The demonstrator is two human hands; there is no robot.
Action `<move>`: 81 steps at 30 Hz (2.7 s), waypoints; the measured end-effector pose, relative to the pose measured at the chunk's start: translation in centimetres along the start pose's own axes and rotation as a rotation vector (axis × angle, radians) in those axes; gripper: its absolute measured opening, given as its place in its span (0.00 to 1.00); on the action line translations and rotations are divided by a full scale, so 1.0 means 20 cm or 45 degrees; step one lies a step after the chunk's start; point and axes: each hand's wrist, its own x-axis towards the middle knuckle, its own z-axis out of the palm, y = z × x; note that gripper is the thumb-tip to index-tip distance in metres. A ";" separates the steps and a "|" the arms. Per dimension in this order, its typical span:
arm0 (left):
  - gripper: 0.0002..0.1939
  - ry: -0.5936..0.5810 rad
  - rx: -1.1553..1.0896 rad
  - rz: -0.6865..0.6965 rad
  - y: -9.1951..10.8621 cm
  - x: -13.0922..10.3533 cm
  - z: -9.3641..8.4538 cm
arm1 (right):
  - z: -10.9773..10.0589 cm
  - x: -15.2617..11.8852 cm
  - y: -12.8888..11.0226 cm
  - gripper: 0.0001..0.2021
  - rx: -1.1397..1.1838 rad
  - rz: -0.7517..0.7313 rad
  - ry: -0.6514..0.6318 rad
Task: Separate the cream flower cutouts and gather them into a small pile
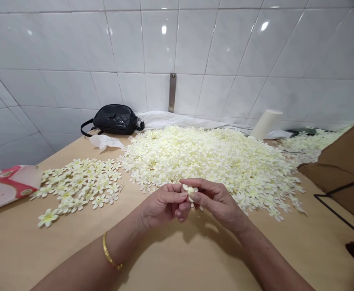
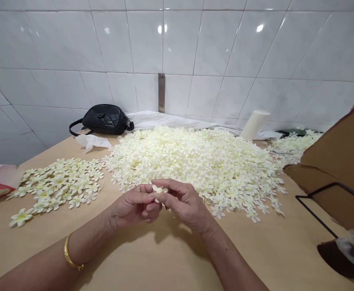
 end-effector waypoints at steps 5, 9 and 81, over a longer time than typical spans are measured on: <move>0.08 0.198 0.064 0.107 -0.01 0.02 0.00 | 0.05 0.00 -0.02 0.09 -0.131 -0.061 0.190; 0.09 0.335 0.232 0.196 -0.01 0.03 0.00 | 0.07 0.00 -0.02 0.11 -0.368 -0.104 0.307; 0.14 0.483 0.540 0.272 -0.01 0.03 -0.02 | 0.07 0.01 0.07 0.19 -0.928 -0.167 0.483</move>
